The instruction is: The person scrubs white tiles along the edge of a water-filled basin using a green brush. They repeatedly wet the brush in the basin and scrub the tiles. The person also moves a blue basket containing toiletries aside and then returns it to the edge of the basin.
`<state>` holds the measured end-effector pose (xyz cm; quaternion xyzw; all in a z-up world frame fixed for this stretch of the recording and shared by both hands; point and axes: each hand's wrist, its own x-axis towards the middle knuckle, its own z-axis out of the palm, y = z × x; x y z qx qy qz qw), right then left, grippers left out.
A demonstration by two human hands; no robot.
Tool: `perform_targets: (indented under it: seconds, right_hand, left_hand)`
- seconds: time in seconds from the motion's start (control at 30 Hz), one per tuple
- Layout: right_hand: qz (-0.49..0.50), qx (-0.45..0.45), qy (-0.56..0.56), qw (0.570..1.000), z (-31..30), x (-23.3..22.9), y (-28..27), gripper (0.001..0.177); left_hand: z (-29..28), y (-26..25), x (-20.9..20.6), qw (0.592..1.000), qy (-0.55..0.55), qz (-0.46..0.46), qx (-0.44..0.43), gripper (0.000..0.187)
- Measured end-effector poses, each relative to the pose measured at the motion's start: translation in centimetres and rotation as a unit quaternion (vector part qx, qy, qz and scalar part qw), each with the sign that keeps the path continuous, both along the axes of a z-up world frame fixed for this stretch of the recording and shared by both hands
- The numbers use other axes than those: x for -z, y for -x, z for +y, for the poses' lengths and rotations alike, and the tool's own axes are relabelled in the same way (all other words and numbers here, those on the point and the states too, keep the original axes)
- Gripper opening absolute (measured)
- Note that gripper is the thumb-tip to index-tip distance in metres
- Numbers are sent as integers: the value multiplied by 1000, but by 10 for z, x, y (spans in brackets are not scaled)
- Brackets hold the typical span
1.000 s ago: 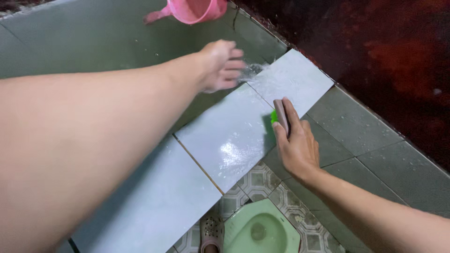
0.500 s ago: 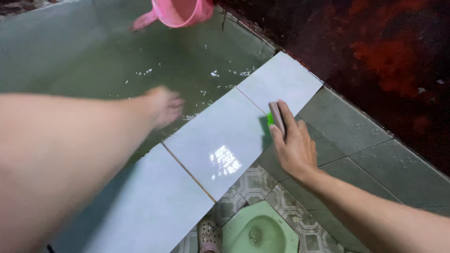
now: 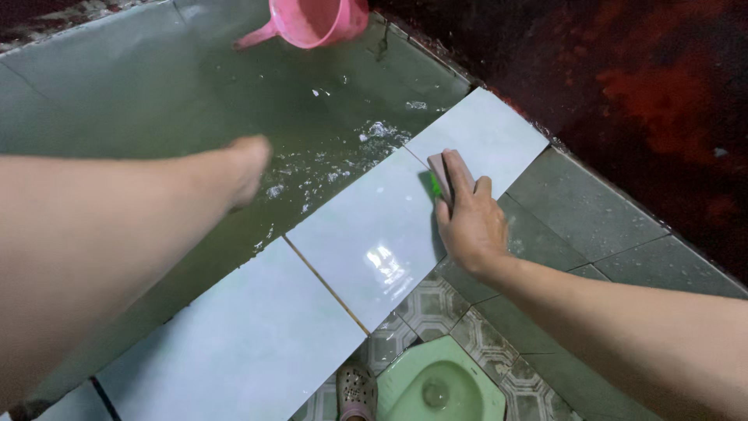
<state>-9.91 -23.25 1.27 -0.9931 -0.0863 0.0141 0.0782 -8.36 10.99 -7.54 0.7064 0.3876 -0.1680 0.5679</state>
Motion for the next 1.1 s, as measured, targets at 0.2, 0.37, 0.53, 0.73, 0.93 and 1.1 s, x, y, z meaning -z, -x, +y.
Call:
perform_targets:
  seconds: [0.2, 0.37, 0.53, 0.73, 0.93, 1.1]
  right_hand:
    - [-26, -29, -25, 999, -2, 2, 4, 87]
    - [0, -3, -7, 1000, 1, 2, 8, 89]
    - [-28, 1, -8, 1000, 0, 13, 9, 89]
    - [-93, -36, 49, 994, -3, 21, 6, 91]
    - [-67, -45, -36, 996, -7, 21, 8, 90]
    - [-61, -49, -35, 996, -6, 17, 14, 90]
  left_hand:
    - [13, 59, 30, 983, 46, 63, -169, 55]
    - [-50, 4, -27, 940, 340, -20, -26, 62]
    - [-75, -21, -93, 946, 282, -60, 147, 54]
    - [1, 28, -30, 998, 51, -31, 28, 54]
    - [75, 121, 45, 975, -84, 137, -153, 65]
    - [28, 74, 12, 971, 200, -56, -119, 47]
